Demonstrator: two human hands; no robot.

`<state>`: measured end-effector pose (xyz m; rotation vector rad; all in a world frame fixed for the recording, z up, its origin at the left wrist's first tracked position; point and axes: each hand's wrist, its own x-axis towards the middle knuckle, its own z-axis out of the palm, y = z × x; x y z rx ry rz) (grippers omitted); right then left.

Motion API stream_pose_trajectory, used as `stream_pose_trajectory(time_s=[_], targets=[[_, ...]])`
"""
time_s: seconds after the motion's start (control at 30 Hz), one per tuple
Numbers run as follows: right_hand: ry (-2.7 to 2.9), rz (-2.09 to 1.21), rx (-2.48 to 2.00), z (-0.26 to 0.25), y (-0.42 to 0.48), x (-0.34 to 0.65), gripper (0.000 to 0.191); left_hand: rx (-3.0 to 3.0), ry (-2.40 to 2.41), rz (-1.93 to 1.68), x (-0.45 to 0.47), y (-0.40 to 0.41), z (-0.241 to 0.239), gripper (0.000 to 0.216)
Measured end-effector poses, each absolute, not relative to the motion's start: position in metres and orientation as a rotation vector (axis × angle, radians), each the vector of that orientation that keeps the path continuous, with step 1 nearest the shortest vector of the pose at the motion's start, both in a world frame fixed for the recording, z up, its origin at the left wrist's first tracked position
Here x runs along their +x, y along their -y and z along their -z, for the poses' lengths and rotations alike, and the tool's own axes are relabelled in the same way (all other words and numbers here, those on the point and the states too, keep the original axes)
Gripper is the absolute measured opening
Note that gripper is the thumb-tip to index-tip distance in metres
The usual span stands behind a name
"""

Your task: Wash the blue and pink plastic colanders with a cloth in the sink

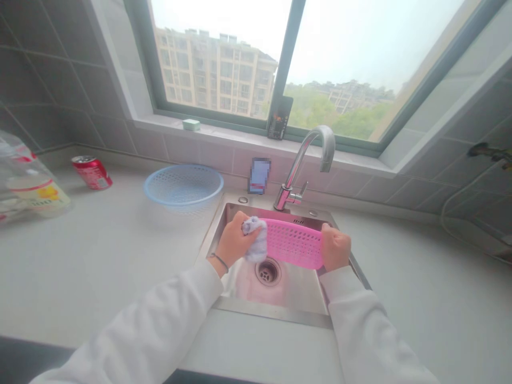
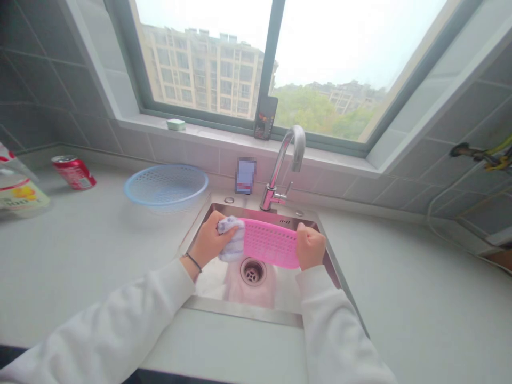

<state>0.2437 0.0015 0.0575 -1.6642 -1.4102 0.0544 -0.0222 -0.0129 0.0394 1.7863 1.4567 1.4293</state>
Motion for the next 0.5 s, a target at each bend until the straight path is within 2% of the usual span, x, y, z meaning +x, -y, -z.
stream_pose_trajectory(time_s=[0.2,0.4,0.5], targets=[[1.669,-0.004,-1.683,-0.056,-0.001,0.218,0.048,1.868,-1.202,-1.333,-0.001,0.037,-0.043,0.024],[1.506,-0.008,-1.665,-0.063,0.002,0.238,0.048,1.802,-1.441,-1.388,-0.027,0.012,-0.037,0.024],[1.447,-0.054,-1.695,-0.064,0.004,0.244,0.048,1.798,-1.416,-1.417,-0.030,0.013,-0.038,0.025]])
